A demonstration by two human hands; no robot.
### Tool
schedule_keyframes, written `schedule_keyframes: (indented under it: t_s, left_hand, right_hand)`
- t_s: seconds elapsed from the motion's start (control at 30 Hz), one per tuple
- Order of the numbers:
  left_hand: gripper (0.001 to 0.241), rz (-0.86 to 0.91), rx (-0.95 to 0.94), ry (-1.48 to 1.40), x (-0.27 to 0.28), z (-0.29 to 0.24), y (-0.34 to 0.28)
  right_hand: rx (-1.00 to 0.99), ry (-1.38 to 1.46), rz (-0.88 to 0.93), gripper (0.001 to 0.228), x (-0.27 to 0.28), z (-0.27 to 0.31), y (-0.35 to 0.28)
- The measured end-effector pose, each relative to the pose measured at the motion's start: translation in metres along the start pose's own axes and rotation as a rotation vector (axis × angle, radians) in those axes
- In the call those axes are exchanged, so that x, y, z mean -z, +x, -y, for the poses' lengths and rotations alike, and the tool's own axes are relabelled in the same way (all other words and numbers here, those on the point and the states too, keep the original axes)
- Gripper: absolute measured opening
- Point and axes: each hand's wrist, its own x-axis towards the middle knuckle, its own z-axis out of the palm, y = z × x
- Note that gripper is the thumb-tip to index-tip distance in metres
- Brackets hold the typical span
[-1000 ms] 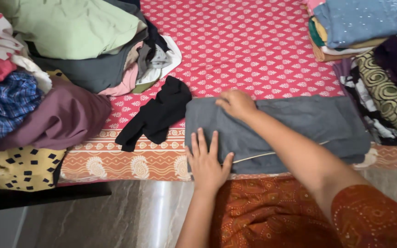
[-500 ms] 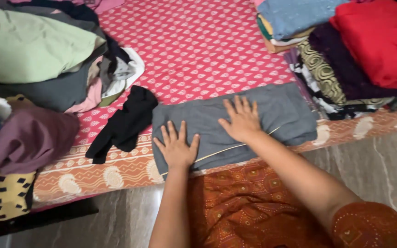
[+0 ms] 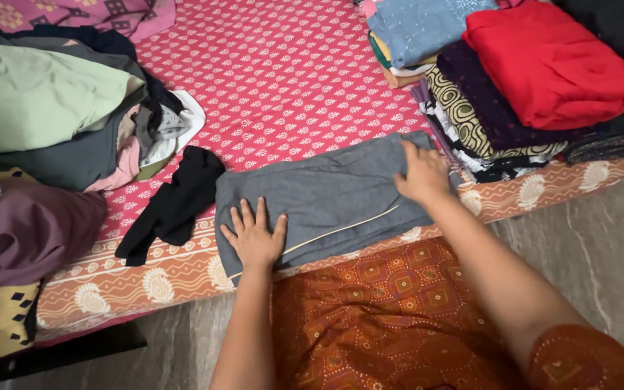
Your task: Folding a grey pair of pants and a green polo shirt on a bed.
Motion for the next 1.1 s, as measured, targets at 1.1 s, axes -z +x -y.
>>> schedule_keyframes:
  t_s: [1.1]
  left_hand:
    - [0.128,0.27,-0.065,-0.042,0.029,-0.045,0.014]
  right_hand:
    - [0.192,-0.288,0.164,0.073,-0.024,-0.006,-0.033]
